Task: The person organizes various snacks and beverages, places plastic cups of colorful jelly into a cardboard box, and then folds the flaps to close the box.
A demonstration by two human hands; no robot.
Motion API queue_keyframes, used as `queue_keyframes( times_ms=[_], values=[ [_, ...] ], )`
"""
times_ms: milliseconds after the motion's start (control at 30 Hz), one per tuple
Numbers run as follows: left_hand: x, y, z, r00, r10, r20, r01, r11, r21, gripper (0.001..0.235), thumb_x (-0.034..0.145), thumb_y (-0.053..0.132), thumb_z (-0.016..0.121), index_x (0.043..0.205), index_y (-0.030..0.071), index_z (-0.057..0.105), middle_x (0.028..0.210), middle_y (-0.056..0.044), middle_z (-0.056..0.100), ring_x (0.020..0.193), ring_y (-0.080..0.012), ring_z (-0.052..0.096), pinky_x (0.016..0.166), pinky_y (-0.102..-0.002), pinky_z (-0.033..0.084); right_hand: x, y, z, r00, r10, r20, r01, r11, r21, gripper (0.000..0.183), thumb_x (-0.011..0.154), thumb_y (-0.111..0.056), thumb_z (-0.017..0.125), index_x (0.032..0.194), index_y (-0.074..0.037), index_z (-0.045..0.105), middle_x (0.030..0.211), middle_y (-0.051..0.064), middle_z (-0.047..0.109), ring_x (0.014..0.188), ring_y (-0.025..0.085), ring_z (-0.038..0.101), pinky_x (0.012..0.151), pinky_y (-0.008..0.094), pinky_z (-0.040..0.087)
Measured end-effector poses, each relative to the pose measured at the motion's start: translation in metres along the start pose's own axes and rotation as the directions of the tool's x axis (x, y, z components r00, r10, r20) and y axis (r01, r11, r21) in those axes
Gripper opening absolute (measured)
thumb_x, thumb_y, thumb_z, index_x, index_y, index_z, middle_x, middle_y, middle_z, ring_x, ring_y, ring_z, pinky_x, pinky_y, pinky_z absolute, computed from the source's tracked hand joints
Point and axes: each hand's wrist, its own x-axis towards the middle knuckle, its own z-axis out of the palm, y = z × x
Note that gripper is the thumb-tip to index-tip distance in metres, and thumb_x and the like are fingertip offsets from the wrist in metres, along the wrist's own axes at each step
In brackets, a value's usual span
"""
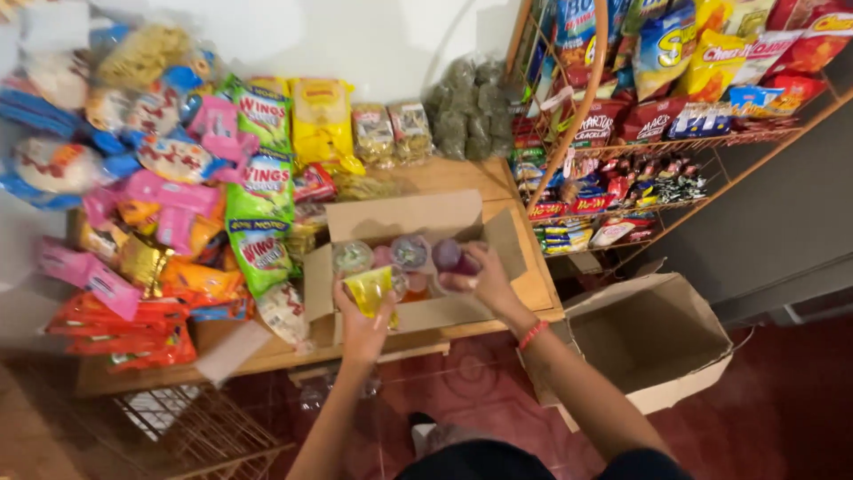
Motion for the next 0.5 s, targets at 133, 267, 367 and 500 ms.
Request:
queue_keyframes(
  times_ms=[133,267,367,500],
  values=[
    [0.000,0.022,0.008,1.000,0.009,-0.014,-0.010,0.999,-0.032,0.090,0.090,0.011,0.075,0.154,0.006,0.011,0.115,-0.014,0.061,0.085,-0.0177,0.067,0.062,-0.031,0.060,0.020,0.032,-0.018,0.985,-0.070,-0.158,-0.006,0.900,-0.436,0.064,0.064,-0.028,0.099,0.117,-0.004,0.073,0.116,0.020,0.063,0.106,0.035,0.060,0.090,0.046,0.051],
    [0.003,0.033,0.009,0.991,-0.131,-0.026,0.129,0.990,-0.059,0.091,0.087,0.013,0.073,0.154,0.011,0.012,0.108,-0.014,0.065,0.071,-0.0171,0.066,0.052,-0.032,0.060,0.032,0.066,-0.010,0.999,0.037,-0.025,-0.045,0.864,-0.502,0.068,0.065,-0.035,0.096,0.121,-0.007,0.071,0.109,0.017,0.067,0.101,0.035,0.061,0.092,0.046,0.051],
    [0.007,0.030,0.008,0.988,-0.150,-0.034,0.150,0.988,-0.023,0.090,0.087,0.013,0.073,0.154,0.012,0.013,0.109,-0.014,0.065,0.070,-0.0166,0.066,0.052,-0.032,0.061,0.033,0.082,-0.002,0.981,0.192,0.036,-0.171,0.932,-0.320,0.068,0.068,-0.034,0.092,0.123,-0.004,0.066,0.109,0.011,0.070,0.100,0.027,0.065,0.090,0.041,0.053],
    [0.015,0.019,0.007,0.989,-0.150,-0.009,0.149,0.989,-0.017,0.091,0.086,0.012,0.074,0.154,0.011,0.013,0.109,-0.016,0.066,0.067,-0.0184,0.067,0.054,-0.032,0.059,0.043,0.126,-0.002,0.938,0.344,0.051,-0.341,0.938,-0.057,0.059,0.081,-0.028,0.085,0.128,-0.002,0.060,0.114,0.008,0.072,0.105,0.019,0.067,0.093,0.034,0.054]
  ],
)
